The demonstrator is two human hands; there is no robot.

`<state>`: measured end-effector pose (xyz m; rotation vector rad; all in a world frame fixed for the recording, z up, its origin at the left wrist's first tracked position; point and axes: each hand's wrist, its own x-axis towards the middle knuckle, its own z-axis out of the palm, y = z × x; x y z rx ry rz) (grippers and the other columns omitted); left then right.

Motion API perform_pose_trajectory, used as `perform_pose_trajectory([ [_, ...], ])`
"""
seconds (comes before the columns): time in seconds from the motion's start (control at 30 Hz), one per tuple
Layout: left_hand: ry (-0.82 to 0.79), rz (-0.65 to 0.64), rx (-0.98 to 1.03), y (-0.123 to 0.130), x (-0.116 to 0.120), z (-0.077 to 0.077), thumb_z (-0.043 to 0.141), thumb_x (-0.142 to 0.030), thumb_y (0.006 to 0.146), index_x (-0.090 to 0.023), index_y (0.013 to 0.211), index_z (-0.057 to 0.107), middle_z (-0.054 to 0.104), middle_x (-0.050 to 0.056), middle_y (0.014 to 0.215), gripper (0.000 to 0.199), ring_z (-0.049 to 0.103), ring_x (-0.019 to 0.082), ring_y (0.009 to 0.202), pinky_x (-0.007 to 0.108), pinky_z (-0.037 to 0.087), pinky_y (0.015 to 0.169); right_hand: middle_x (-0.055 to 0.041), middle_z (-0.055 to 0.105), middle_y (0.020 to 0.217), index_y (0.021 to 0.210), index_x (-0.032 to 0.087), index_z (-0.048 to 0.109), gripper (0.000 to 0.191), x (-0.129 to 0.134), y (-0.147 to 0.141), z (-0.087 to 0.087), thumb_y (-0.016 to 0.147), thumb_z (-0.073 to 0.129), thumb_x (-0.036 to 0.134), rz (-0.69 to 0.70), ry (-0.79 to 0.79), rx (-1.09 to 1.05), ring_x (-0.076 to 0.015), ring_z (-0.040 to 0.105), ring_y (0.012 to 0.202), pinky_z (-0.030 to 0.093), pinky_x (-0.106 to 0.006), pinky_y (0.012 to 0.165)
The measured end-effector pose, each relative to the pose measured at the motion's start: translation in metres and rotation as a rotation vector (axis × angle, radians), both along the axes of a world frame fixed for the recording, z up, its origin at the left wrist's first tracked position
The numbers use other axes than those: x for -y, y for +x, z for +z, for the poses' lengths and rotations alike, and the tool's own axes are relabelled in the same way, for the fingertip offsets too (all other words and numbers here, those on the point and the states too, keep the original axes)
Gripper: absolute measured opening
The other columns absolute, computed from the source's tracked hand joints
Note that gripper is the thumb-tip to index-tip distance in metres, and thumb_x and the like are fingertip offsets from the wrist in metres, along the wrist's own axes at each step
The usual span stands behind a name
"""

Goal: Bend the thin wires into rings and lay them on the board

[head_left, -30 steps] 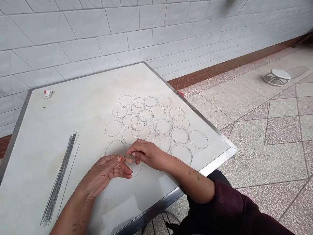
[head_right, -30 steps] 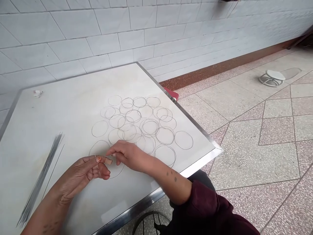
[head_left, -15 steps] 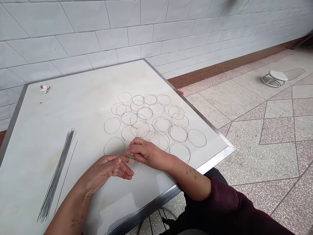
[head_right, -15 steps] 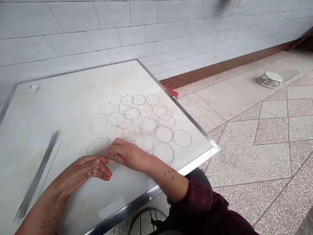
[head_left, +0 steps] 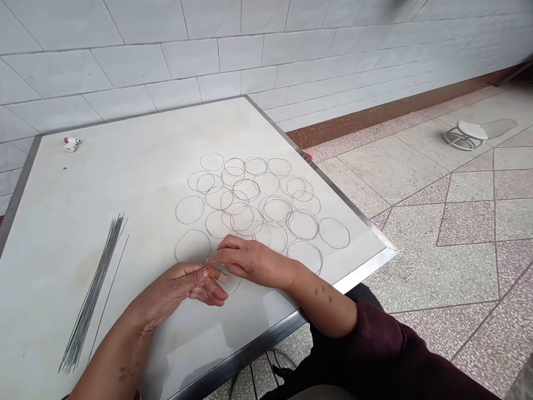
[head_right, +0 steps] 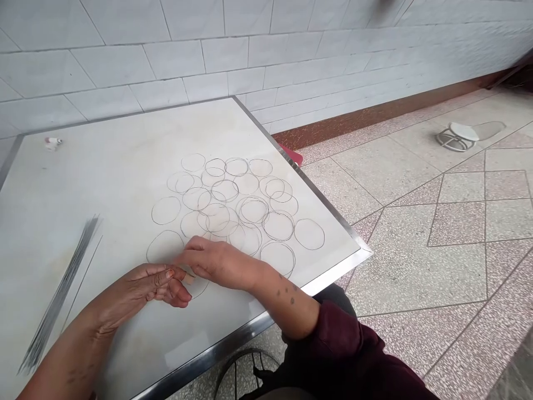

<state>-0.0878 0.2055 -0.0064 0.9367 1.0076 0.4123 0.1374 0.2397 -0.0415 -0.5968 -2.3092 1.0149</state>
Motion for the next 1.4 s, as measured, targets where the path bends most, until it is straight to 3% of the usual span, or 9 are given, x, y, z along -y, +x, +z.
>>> perform_pose_trajectory([
  [0.13, 0.006, -0.035, 0.003, -0.001, 0.0, -0.003, 0.063, -0.05, 0.086, -0.016, 0.095, 0.075, 0.078, 0.014, 0.086, 0.036, 0.074, 0.031, 0.083, 0.046, 0.055, 0.082, -0.0005, 0.052, 0.109, 0.136, 0.034, 0.051, 0.051, 0.001, 0.002, 0.01, 0.094, 0.045, 0.006, 0.1, -0.02, 0.047, -0.0096, 0.055, 0.087, 0.051, -0.022, 0.079],
  [0.33, -0.013, -0.017, -0.022, 0.002, 0.0, -0.003, 0.063, -0.048, 0.086, -0.017, 0.091, 0.074, 0.078, 0.013, 0.082, 0.033, 0.074, 0.03, 0.079, 0.045, 0.055, 0.081, -0.0011, 0.053, 0.111, 0.139, 0.032, 0.048, 0.051, 0.0, 0.002, 0.007, 0.094, 0.045, 0.007, 0.109, -0.005, 0.07, -0.0086, 0.054, 0.082, 0.051, -0.022, 0.077],
  [0.63, -0.018, 0.026, 0.015, 0.009, 0.001, -0.001, 0.065, -0.047, 0.085, -0.017, 0.088, 0.073, 0.078, 0.011, 0.077, 0.031, 0.073, 0.028, 0.072, 0.042, 0.054, 0.074, -0.0042, 0.057, 0.108, 0.128, 0.023, 0.053, 0.029, -0.001, -0.002, 0.004, 0.1, 0.047, 0.02, 0.047, 0.033, 0.036, -0.012, 0.058, 0.088, 0.054, -0.026, 0.079],
  [0.9, -0.036, 0.115, 0.06, 0.011, 0.0, -0.007, 0.068, -0.05, 0.082, -0.017, 0.083, 0.072, 0.075, 0.009, 0.071, 0.033, 0.06, 0.018, 0.054, 0.027, 0.042, 0.045, -0.0045, 0.058, 0.105, 0.113, 0.02, 0.056, 0.016, -0.002, -0.006, -0.003, 0.1, 0.048, 0.021, -0.065, 0.044, -0.047, -0.012, 0.059, 0.086, 0.054, -0.026, 0.077],
  [1.03, -0.04, 0.147, 0.058, 0.013, 0.002, -0.008, 0.071, -0.049, 0.079, -0.018, 0.086, 0.074, 0.073, 0.008, 0.071, 0.032, 0.064, 0.02, 0.061, 0.024, 0.036, 0.041, -0.0037, 0.057, 0.104, 0.109, 0.02, 0.057, 0.013, -0.002, -0.006, 0.0, 0.1, 0.048, 0.019, -0.078, 0.018, -0.051, -0.0114, 0.059, 0.086, 0.052, -0.024, 0.077],
  [1.13, -0.048, 0.16, 0.092, 0.013, 0.002, -0.01, 0.074, -0.046, 0.078, -0.018, 0.084, 0.074, 0.07, 0.005, 0.067, 0.029, 0.066, 0.021, 0.065, 0.026, 0.043, 0.047, -0.0037, 0.056, 0.105, 0.109, 0.02, 0.057, 0.014, -0.001, -0.006, 0.002, 0.1, 0.046, 0.019, -0.079, -0.004, -0.038, -0.0112, 0.058, 0.086, 0.052, -0.024, 0.077],
  [1.23, -0.062, 0.161, 0.156, 0.011, 0.003, -0.013, 0.072, -0.041, 0.082, -0.018, 0.083, 0.074, 0.065, 0.0, 0.062, 0.023, 0.061, 0.014, 0.052, 0.033, 0.053, 0.068, -0.0037, 0.057, 0.106, 0.109, 0.021, 0.056, 0.014, -0.001, -0.006, 0.002, 0.1, 0.045, 0.019, -0.08, -0.004, -0.028, -0.0112, 0.058, 0.085, 0.052, -0.024, 0.076],
  [1.33, -0.073, 0.159, 0.208, 0.009, 0.003, -0.014, 0.067, -0.038, 0.087, -0.018, 0.087, 0.074, 0.063, -0.002, 0.062, 0.021, 0.059, 0.011, 0.049, 0.042, 0.052, 0.087, -0.0034, 0.056, 0.104, 0.11, 0.021, 0.056, 0.014, -0.002, -0.006, 0.0, 0.1, 0.045, 0.018, -0.084, 0.017, -0.05, -0.0109, 0.057, 0.083, 0.052, -0.024, 0.075],
  [1.4, -0.073, 0.158, 0.222, 0.009, 0.003, -0.014, 0.064, -0.039, 0.088, -0.017, 0.09, 0.074, 0.064, -0.001, 0.064, 0.024, 0.06, 0.012, 0.051, 0.045, 0.052, 0.088, -0.0033, 0.056, 0.103, 0.11, 0.02, 0.056, 0.015, -0.003, -0.006, -0.001, 0.1, 0.046, 0.017, -0.079, 0.034, -0.07, -0.0108, 0.057, 0.083, 0.052, -0.023, 0.075],
])
